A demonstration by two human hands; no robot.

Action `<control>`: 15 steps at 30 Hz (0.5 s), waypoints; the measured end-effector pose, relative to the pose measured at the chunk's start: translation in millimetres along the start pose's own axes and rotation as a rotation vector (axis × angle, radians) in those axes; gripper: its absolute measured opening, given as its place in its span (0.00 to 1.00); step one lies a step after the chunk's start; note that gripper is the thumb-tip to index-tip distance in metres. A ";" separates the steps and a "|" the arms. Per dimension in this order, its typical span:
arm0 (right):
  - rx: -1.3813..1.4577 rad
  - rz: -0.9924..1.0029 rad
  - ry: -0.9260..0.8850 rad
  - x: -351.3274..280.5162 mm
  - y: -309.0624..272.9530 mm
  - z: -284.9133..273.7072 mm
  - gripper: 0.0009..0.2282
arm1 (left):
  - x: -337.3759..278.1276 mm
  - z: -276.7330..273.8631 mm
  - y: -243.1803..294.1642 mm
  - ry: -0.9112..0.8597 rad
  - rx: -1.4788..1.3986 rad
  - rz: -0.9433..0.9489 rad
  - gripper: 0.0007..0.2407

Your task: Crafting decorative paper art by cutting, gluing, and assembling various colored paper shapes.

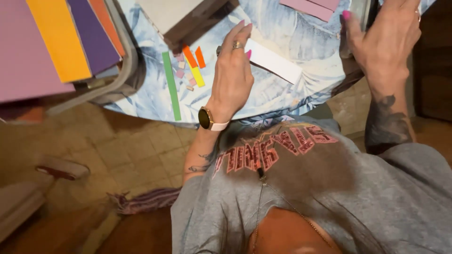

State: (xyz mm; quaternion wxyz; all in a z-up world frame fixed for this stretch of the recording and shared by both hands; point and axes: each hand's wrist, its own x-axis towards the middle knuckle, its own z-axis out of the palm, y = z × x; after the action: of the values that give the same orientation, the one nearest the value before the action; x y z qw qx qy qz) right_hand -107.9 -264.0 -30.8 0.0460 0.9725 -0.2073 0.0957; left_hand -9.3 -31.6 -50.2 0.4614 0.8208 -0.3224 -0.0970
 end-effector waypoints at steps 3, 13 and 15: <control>-0.050 -0.035 -0.008 9.4 0.6 -1.4 0.25 | -3.8 2.8 3.8 0.003 0.139 0.020 0.16; -0.041 -0.247 0.089 4.9 -0.2 -3.6 0.22 | -9.5 12.3 -2.8 -0.067 0.457 0.068 0.28; -0.019 -0.273 0.090 3.8 3.8 1.8 0.21 | -11.1 10.6 10.8 -0.067 0.582 0.053 0.33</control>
State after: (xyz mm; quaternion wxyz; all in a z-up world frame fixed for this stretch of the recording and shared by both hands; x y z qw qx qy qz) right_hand -105.7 -269.2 -31.6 0.0769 0.9859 -0.0719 0.1303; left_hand -27.5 -35.9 -48.7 0.1978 0.9063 -0.3731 -0.0156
